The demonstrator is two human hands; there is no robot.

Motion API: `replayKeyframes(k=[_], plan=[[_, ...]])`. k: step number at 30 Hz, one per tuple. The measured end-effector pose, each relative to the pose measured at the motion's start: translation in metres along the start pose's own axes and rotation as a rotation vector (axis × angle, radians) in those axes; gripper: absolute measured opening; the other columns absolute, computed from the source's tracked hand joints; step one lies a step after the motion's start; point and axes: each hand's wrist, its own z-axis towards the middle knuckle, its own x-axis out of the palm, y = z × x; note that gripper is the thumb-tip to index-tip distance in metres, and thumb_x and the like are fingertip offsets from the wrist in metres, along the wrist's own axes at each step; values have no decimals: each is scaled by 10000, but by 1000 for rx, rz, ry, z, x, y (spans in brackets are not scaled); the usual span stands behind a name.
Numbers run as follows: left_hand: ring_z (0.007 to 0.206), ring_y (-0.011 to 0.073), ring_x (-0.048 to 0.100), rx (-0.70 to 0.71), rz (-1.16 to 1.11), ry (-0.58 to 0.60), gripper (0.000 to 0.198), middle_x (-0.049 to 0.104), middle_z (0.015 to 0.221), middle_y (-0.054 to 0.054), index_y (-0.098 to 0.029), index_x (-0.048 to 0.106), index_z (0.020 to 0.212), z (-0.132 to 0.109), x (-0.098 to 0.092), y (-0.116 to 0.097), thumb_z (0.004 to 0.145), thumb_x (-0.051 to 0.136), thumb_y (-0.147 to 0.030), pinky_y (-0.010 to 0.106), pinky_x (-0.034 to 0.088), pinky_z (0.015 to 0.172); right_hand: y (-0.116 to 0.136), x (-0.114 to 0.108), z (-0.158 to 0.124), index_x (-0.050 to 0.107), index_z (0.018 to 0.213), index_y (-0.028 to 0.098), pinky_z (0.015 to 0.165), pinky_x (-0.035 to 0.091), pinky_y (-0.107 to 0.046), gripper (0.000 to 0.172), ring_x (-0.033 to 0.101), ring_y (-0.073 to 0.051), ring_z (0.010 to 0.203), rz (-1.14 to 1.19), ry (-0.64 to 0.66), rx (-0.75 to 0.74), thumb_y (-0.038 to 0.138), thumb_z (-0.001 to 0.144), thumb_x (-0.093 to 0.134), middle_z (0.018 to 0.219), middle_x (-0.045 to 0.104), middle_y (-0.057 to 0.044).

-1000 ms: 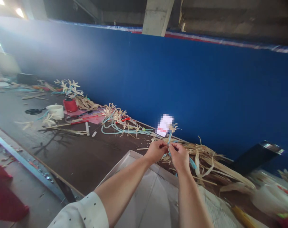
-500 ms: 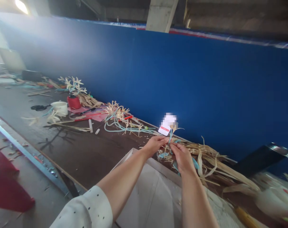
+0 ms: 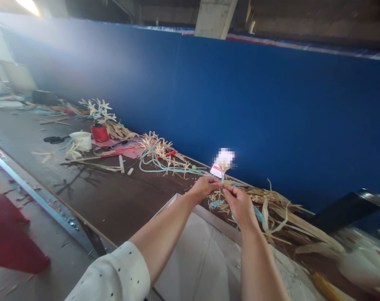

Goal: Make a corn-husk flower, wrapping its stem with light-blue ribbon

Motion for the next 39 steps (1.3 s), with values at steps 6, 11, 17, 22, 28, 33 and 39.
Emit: replayKeyframes(k=[6,11,17,22,28,33,39], plan=[[556,65,413,26,77,-56,322,512,598,-17,-98,612,734,-3,3,-4,627,647,-400,205,320,558,1,2,-1,669,758,172,596,389,-272,278,548,-172,604,-80,-67,-58,424,682,578,643,642,-27],[626,92,479,27,290,-122,259,565,666,0,-107,624,744,-5,4,-9,659,606,-351,214,370,614,-2,5,1,665,749,180,636,405,-285,258,581,-196,661,-111,-82,-98,404,690,550,694,665,-36],[662,117,522,49,565,-195,201,607,671,12,-116,645,709,-3,6,-7,665,573,-298,214,384,610,-5,9,3,679,784,170,664,408,-286,278,598,-209,700,-155,-70,-48,386,688,533,733,680,-48],[681,132,549,43,710,-233,181,640,684,28,-132,654,695,-4,8,-2,662,541,-269,206,385,602,-5,14,1,690,791,166,600,393,-269,299,591,-202,654,-143,-34,44,397,685,532,670,667,-34],[640,140,559,-30,829,-240,194,645,656,46,-140,662,650,-5,10,7,663,494,-237,219,394,604,-16,23,3,700,744,180,571,380,-264,300,591,-202,631,-155,1,114,424,687,535,613,651,-22],[658,153,574,-67,829,-253,192,655,680,52,-151,667,663,-3,7,12,648,497,-238,227,395,596,-21,24,6,708,774,183,617,402,-262,283,616,-212,717,-108,51,88,392,682,541,711,684,-31],[684,162,586,-151,778,-285,185,672,722,43,-169,668,721,0,3,14,626,533,-254,231,408,603,-17,22,5,707,828,169,615,409,-258,311,618,-212,717,-115,118,87,384,645,578,708,683,-23]])
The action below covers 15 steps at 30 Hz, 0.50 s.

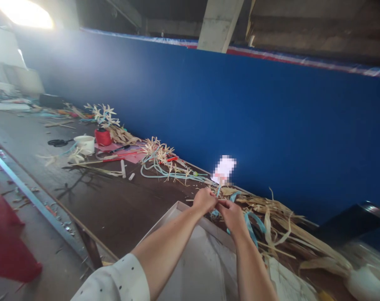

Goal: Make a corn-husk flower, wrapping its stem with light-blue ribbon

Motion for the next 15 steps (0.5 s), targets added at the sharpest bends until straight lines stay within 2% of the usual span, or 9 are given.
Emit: replayKeyframes(k=[7,15], plan=[[688,167,594,-34,21,9,173,674,721,50,-166,668,706,1,3,2,627,551,-265,229,421,600,-4,6,0,699,846,175,645,402,-272,322,624,-227,758,-159,-53,-56,405,687,539,768,690,-58],[727,178,603,-47,40,14,160,679,736,49,-185,670,717,-2,3,1,636,541,-232,243,436,648,-7,13,1,701,874,172,619,399,-269,350,624,-236,770,-216,-106,-8,413,713,506,795,692,-76]])
